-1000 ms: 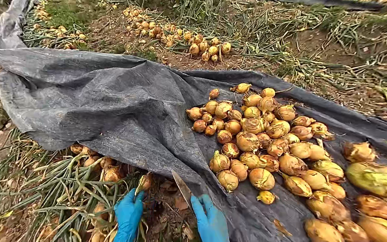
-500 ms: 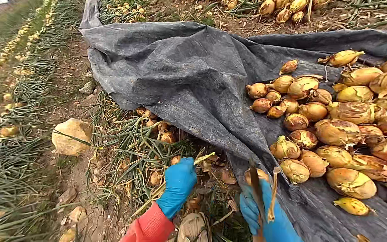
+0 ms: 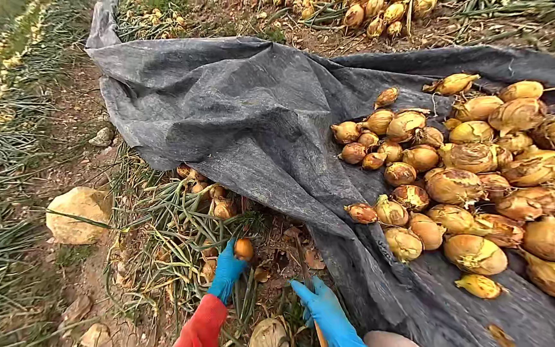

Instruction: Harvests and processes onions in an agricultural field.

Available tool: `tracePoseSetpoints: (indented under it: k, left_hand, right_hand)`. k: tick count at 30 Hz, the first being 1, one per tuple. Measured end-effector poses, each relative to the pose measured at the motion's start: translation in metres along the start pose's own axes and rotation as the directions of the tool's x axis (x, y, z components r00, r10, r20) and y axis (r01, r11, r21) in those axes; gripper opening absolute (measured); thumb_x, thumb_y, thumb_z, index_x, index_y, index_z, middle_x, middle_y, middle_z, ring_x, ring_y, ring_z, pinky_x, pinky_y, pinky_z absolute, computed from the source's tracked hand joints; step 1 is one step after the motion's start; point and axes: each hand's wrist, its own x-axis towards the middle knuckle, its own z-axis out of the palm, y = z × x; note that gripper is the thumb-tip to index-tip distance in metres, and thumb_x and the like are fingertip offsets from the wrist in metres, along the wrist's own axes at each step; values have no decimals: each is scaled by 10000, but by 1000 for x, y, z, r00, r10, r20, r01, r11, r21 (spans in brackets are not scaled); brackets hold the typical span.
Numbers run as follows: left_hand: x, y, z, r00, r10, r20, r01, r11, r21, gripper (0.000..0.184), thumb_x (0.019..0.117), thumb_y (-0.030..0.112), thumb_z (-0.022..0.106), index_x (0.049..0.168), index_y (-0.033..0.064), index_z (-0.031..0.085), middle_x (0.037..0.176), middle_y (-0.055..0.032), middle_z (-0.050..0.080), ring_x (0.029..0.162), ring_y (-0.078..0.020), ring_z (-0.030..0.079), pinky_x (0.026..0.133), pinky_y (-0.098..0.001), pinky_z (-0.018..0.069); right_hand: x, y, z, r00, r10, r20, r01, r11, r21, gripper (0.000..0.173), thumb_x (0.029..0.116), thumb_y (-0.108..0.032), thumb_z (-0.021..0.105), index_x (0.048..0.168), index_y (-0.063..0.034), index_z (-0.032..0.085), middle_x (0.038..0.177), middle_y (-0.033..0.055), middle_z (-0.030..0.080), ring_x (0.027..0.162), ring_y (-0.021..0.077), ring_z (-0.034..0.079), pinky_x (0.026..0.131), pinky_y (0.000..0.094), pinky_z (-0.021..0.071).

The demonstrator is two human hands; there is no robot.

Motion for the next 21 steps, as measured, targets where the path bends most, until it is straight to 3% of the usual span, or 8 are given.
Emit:
tracePoseSetpoints:
  k: [2, 3, 5, 9, 13, 16, 18, 21]
  left_hand:
    - [-34, 1, -7, 999, 28, 26, -22, 978, -206, 633, 907, 64, 736, 1494, 45, 501, 1344, -185, 645, 1147, -254, 665, 1016, -418, 532]
    - [-54, 10, -7, 999, 42, -8, -43, 953, -299, 375, 975, 74, 665, 1343, 20, 618, 1081, -115, 723, 805, -147, 672, 741, -320, 561]
    - [-92, 35, -8, 994, 108, 4, -93, 876, -474, 200, 1065, 89, 526, 1137, -21, 676, 769, -19, 697, 514, -37, 521, 506, -220, 440]
    - [-141, 62, -3, 947, 308, -94, -297, 721, -626, 201, 1042, 52, 498, 1081, -12, 684, 744, 42, 666, 540, -6, 530, 522, -184, 459]
    - [-165, 64, 1, 824, 513, -241, -537, 570, -622, 200, 1014, 10, 495, 1168, -40, 613, 878, 11, 708, 605, 18, 545, 546, -162, 458]
    - [-184, 66, -3, 769, 554, -319, -631, 737, -241, 232, 996, 104, 561, 1178, -30, 615, 752, 2, 675, 601, -84, 634, 561, -277, 550]
    - [-199, 68, -2, 788, 505, -353, -524, 850, 47, 255, 987, 197, 588, 1125, -5, 660, 650, -42, 651, 541, -205, 655, 504, -418, 549]
    - [-217, 64, -4, 859, 478, -181, -440, 872, 217, 262, 1022, 184, 559, 1044, -9, 735, 716, -157, 704, 663, -362, 723, 582, -560, 557]
  right_hand:
    - [11, 5, 2, 1000, 28, 11, -27, 996, -81, 458, 983, -439, 678, 1218, -57, 586, 801, 88, 591, 583, 189, 569, 574, 371, 518]
    - [14, 4, 4, 999, 39, 31, -36, 993, -109, 504, 960, -490, 691, 1203, -60, 588, 788, 77, 565, 575, 182, 534, 561, 367, 491]
    - [12, -3, 7, 989, 82, 124, -66, 989, -130, 603, 931, -584, 677, 1216, -58, 599, 770, 42, 512, 581, 157, 473, 560, 346, 447]
    - [-5, -8, 1, 936, 144, 321, -153, 988, 3, 569, 1055, -608, 380, 1013, -86, 601, 638, -15, 445, 474, 114, 432, 461, 277, 433]
    - [-8, 6, -16, 820, 57, 569, -126, 989, 82, 778, 986, -758, 131, 936, -135, 595, 618, -25, 504, 466, 102, 490, 435, 250, 452]
    - [-13, 15, -20, 667, -125, 735, 5, 986, 164, 833, 772, -967, 332, 900, -190, 603, 639, -73, 516, 469, 32, 460, 421, 175, 396]
    - [-17, 10, -16, 664, -183, 725, 59, 980, 192, 838, 619, -1018, 471, 816, -210, 574, 595, -82, 473, 431, 28, 419, 390, 177, 368]
    - [-31, 4, -6, 747, -191, 637, -23, 950, 312, 766, 776, -959, 345, 722, -219, 532, 532, -92, 439, 395, 19, 406, 379, 176, 371]
